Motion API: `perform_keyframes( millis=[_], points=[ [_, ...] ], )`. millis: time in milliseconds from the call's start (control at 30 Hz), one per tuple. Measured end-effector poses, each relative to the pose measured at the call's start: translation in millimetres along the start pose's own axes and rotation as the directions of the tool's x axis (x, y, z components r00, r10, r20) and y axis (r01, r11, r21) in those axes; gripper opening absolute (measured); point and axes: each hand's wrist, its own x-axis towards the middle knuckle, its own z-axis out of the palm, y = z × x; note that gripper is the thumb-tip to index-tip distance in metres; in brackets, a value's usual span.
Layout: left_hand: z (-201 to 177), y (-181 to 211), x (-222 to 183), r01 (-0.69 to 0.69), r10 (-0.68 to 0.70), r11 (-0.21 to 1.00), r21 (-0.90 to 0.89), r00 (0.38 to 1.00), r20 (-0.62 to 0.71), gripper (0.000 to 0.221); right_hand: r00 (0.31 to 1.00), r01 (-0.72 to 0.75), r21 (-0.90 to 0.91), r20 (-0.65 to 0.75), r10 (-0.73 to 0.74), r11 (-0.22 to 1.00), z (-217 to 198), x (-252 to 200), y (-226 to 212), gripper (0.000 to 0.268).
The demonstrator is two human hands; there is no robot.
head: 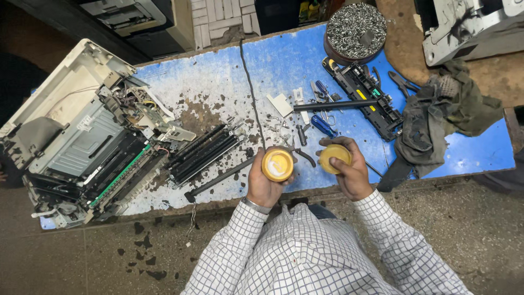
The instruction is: The person disassembles a printer drum unit, removes a long metal rod, and applies a yellow paste to its surface using a small tool. They then reinsert the rod into the drum unit and continue adjusting internal components.
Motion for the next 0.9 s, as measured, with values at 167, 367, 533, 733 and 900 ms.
perform_keyframes(
  millis=[167,367,533,733,900],
  points=[
    [-8,11,-18,0.095,-0.091,0.993,-0.071,0.994,0.066,0.066,0.949,-0.062,-0.465,-0.301,-0.093,0.883,-45,8,56,0.041],
    [-40,11,-26,0.156,-0.160,0.985,-0.075,0.985,-0.059,0.058,0.832,0.031,-0.646,-0.407,-0.378,0.763,-43,4,93,0.029],
    [-112,6,-29,0.242,-0.227,0.965,0.101,0.964,-0.141,0.068,0.761,-0.110,-0.894,-0.357,-0.542,0.434,15,-30,73,0.035],
    [-165,-6,11,0.270,-0.324,0.892,0.363,0.941,0.095,0.087,0.916,0.188,-0.807,-0.062,-0.397,0.560,117,-88,66,0.062],
    [-133,-6,-6,0.187,-0.278,0.913,0.363,0.937,0.214,0.062,0.870,0.152,-0.836,-0.140,-0.472,0.527,153,-118,48,0.068]
  ],
)
